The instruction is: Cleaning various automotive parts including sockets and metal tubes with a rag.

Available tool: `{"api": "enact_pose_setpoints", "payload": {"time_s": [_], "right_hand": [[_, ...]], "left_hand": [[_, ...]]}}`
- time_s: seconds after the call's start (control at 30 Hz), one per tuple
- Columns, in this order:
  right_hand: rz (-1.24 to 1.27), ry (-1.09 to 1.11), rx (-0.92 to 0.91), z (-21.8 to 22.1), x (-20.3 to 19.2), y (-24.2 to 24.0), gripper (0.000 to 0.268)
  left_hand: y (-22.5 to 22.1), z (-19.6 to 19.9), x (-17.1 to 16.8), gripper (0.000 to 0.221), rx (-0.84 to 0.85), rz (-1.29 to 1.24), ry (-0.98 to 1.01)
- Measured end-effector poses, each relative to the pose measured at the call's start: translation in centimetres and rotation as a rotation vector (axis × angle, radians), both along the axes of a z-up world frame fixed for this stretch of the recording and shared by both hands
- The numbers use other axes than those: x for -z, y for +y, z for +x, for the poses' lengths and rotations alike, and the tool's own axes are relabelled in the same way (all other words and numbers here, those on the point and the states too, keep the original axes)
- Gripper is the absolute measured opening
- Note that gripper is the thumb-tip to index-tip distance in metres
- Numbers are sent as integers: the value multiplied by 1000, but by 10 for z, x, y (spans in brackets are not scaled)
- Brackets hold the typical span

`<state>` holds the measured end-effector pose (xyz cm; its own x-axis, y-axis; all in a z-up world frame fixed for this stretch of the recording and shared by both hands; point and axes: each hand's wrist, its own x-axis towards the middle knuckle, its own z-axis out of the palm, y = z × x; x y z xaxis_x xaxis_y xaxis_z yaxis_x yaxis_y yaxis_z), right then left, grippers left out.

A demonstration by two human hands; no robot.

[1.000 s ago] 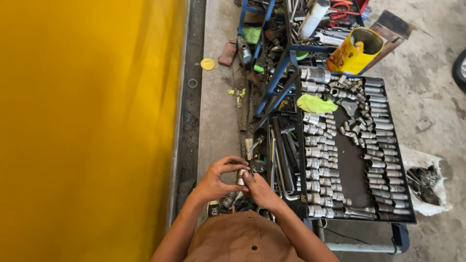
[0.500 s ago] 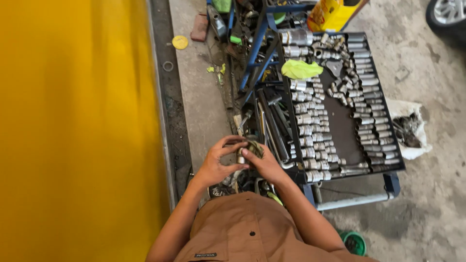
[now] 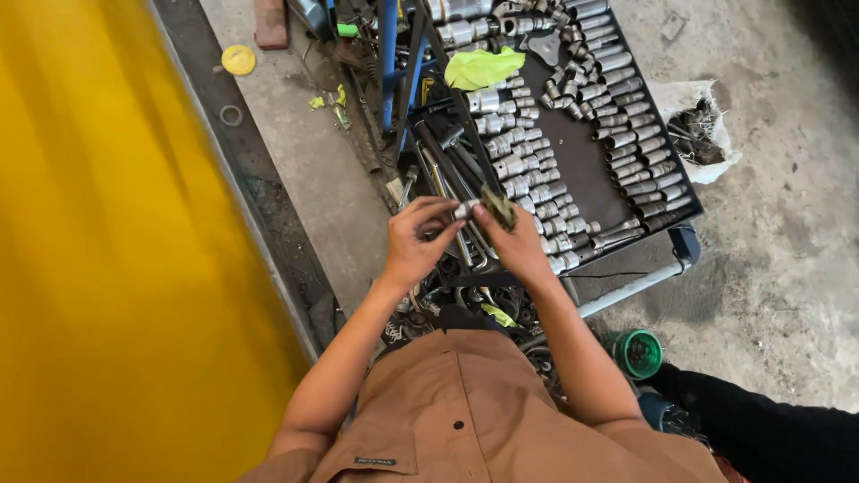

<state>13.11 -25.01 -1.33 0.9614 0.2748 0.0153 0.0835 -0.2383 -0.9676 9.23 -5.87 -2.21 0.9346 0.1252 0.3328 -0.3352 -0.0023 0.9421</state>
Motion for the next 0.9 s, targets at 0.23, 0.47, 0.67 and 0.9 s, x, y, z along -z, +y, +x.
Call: {"api": "enact_pose_setpoints", "payload": {"time_s": [0.23, 0.47, 0.67, 0.9], "right_hand": [[-52, -110, 108, 68, -7, -25, 25], [-50, -178, 204, 164, 3, -45, 22], [-65, -144, 158, 253, 38, -65, 21], [-235, -87, 128, 294, 78, -72, 24]], "left_hand": [[-28, 80, -11, 31, -41, 132, -115], [-57, 177, 6, 27, -77, 173, -102], [-65, 258, 24, 35, -172, 541, -192], [-70, 295, 39, 48, -88, 865, -101]]}}
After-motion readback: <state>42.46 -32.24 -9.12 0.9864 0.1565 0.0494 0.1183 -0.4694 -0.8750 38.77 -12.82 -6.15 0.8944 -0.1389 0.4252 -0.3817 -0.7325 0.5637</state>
